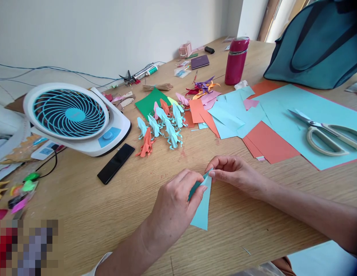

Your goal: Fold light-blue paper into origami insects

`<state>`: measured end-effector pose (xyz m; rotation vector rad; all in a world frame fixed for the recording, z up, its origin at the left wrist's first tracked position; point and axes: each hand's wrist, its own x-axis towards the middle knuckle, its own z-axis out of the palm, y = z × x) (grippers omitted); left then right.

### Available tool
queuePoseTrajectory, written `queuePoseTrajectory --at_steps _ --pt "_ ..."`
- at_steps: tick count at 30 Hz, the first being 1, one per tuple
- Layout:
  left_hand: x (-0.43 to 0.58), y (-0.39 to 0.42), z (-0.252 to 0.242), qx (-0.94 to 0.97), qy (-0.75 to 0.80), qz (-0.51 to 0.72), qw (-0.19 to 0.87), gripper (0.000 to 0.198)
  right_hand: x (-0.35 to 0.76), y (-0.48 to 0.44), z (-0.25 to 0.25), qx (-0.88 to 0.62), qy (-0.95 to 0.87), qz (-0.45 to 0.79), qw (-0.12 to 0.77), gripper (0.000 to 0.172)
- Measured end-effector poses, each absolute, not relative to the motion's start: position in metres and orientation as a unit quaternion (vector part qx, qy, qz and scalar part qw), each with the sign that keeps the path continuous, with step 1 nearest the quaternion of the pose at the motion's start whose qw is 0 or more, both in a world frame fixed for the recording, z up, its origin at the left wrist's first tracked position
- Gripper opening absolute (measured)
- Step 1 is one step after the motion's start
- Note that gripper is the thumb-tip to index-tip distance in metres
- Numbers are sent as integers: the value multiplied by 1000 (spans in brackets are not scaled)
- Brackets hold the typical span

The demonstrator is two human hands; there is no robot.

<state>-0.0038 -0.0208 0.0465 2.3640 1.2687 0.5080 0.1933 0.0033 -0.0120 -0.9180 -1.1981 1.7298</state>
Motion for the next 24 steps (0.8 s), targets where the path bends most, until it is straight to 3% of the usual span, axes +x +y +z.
queuePoseTrajectory --at_steps 24 --pt "-16 -11 59 829 500 124 217 10 196 4 -9 -418 -466 637 451 32"
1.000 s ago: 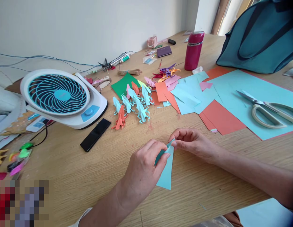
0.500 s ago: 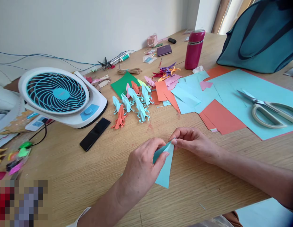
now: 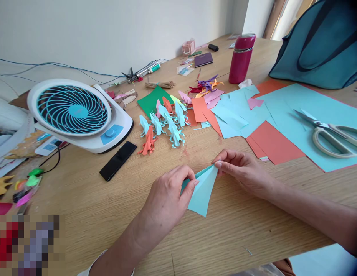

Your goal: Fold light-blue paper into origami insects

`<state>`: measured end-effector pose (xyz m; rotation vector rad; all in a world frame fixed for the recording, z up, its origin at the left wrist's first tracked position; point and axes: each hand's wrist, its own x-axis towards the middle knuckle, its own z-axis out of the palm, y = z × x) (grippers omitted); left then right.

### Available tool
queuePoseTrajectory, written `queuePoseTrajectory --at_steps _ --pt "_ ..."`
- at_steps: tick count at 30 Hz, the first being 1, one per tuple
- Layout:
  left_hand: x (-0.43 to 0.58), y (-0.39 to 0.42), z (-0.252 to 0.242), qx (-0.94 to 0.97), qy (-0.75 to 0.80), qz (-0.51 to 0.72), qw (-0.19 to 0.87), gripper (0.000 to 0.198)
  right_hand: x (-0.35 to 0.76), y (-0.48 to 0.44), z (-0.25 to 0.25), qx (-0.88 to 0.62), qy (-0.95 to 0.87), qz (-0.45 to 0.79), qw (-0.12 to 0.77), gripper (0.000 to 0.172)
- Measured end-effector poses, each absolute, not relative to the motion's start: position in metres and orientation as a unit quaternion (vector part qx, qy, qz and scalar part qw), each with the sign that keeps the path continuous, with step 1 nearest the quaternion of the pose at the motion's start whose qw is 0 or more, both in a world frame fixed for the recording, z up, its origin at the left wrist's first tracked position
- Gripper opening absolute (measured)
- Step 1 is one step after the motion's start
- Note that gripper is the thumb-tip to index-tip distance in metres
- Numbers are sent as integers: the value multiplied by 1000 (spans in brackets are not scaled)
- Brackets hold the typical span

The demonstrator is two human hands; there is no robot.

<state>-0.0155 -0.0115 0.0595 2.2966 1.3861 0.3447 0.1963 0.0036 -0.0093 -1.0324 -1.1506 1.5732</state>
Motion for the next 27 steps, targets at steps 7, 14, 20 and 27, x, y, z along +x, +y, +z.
queuePoseTrajectory --at_steps 7,14,20,27 --pt "-14 -11 55 832 514 120 171 12 197 3 -9 -428 -472 622 456 31" --pt "-14 -12 53 840 501 148 145 14 197 3 -10 -434 -485 606 458 33" --pt "-14 -13 51 844 494 166 130 14 197 3 -9 -426 -483 605 467 33" --pt "-13 -13 51 849 482 184 118 15 198 2 -9 -424 -475 607 475 27"
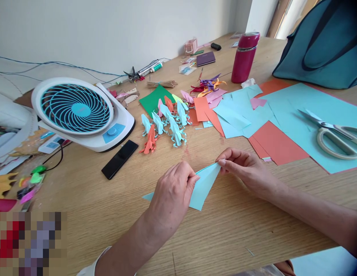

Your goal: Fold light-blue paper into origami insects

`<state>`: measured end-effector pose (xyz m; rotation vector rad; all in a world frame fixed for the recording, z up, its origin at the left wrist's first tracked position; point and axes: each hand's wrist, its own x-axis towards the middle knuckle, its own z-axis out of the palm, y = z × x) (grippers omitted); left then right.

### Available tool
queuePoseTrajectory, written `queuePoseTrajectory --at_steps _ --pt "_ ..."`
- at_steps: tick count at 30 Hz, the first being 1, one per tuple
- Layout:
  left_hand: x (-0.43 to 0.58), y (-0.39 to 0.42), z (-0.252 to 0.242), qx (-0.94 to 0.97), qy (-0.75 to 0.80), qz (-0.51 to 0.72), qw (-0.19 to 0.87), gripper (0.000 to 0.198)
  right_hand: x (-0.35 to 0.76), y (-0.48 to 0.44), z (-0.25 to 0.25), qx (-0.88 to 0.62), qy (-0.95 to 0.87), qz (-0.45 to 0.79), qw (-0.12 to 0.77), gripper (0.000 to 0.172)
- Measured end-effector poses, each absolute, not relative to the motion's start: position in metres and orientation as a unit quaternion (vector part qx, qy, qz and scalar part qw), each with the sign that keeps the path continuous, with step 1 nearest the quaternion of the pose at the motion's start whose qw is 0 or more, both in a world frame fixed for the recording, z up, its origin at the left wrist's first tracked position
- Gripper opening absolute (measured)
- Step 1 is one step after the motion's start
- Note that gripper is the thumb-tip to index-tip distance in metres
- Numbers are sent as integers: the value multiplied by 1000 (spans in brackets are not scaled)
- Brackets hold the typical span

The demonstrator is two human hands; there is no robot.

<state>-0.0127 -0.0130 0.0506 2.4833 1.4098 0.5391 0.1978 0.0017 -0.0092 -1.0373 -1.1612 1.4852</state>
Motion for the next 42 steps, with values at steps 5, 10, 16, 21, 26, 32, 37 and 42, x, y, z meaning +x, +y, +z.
queuePoseTrajectory --at_steps 5,10,16,21,26,32,37,42 --pt "-14 -13 52 839 483 211 133 12 198 2 -8 -426 -470 607 478 25" --pt "-15 -13 51 852 457 217 134 8 198 2 -8 -423 -475 605 479 26" --pt "-18 -7 51 883 408 202 109 17 198 2 -8 -417 -524 571 475 21" --pt "-23 -2 55 889 419 106 153 15 205 -3 0 -430 -668 480 372 5" --pt "-22 1 48 889 425 49 166 12 209 -8 4 -427 -770 394 264 18" --pt "-17 5 29 885 431 6 178 13 207 -10 -3 -408 -848 291 172 16" --pt "-19 9 18 883 428 12 191 14 208 -12 -7 -394 -873 235 168 13" --pt "-19 10 15 883 431 19 185 12 210 -13 -11 -335 -907 195 165 22"
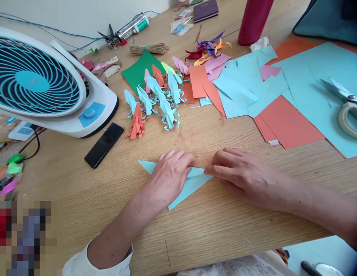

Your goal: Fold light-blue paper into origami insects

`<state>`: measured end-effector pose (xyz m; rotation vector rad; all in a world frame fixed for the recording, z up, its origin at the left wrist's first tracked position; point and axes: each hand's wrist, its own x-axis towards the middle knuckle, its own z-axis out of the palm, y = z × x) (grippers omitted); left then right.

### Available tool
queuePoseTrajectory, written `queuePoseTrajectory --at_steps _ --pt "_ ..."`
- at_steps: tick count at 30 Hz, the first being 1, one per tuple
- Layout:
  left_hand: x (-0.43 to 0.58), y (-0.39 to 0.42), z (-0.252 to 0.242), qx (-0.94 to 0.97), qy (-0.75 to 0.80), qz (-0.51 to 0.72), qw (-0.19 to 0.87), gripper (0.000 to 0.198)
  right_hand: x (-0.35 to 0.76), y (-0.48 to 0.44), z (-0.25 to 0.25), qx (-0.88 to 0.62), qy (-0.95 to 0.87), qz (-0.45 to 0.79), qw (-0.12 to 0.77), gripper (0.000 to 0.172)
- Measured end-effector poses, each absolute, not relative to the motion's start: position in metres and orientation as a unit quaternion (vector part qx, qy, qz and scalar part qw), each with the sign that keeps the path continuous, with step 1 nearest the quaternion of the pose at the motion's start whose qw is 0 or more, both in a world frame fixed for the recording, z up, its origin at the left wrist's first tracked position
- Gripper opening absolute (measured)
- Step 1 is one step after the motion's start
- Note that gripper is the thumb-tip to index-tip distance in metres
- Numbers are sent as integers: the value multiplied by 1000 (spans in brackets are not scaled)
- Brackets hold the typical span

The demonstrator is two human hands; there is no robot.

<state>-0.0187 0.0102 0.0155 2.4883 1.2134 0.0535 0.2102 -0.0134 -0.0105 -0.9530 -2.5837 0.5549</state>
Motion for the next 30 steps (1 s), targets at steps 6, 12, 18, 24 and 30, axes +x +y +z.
queuePoseTrajectory --at_steps 6,12,18,24,30 --pt "-18 12 14 897 416 23 147 9 211 -17 -14 -317 -930 126 140 24" --pt "-26 -3 8 913 377 128 93 15 211 -20 -14 -310 -938 87 131 24" --pt "-43 -24 -2 957 241 163 -17 26 209 -19 -12 -304 -938 69 148 24" --pt "-49 -24 -8 966 222 130 -38 30 208 -18 -10 -307 -937 72 148 26" --pt "-49 -25 -9 966 225 121 -45 33 207 -17 -9 -299 -939 77 150 28"
